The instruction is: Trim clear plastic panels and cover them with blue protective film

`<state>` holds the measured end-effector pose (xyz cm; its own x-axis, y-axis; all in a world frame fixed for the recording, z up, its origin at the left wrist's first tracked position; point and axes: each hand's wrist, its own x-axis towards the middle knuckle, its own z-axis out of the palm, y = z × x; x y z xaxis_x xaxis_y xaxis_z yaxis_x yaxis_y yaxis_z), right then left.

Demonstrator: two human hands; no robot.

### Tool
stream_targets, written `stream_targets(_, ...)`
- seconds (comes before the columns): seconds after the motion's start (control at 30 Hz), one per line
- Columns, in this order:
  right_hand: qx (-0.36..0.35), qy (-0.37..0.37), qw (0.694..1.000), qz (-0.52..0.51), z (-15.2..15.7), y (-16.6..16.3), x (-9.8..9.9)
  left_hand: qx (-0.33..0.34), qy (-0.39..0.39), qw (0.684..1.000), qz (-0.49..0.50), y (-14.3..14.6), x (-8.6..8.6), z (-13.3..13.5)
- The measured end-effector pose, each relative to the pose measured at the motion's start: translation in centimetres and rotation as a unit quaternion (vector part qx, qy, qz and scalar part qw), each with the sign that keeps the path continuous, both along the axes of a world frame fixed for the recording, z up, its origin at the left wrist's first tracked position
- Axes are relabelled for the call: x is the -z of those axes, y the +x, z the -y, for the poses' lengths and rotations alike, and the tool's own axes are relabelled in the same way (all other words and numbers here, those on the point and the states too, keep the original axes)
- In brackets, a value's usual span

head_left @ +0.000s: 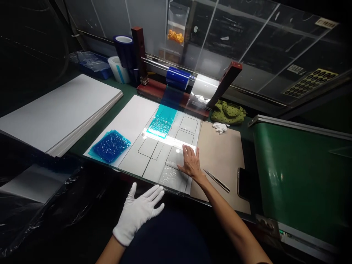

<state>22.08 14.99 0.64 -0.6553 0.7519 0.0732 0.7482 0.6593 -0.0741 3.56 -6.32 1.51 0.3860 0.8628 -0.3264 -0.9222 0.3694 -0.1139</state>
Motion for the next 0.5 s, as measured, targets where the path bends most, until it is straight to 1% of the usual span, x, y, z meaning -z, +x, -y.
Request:
stream_targets(0.1, -0.013, -0.002, 1.0, 0.004, -0.2, -0.3, 0.4, -0.014, -0.012, 1.0, -0.003, 0.1, -0.1, -0.1)
stream_targets(0.27, -0.031, -0.01, 0.999, 0.005, -0.6, -0.7, 0.7, -0.019, -0.004, 1.0, -0.014, 0.0, 0.2, -0.4)
stream_targets(0.5, -0.03, -0.027, 0.999, -0.001, -1.3, -0.6, 1.3, -0.028, -0.042, 0.998, -0.033, -0.1, -0.7, -1.5)
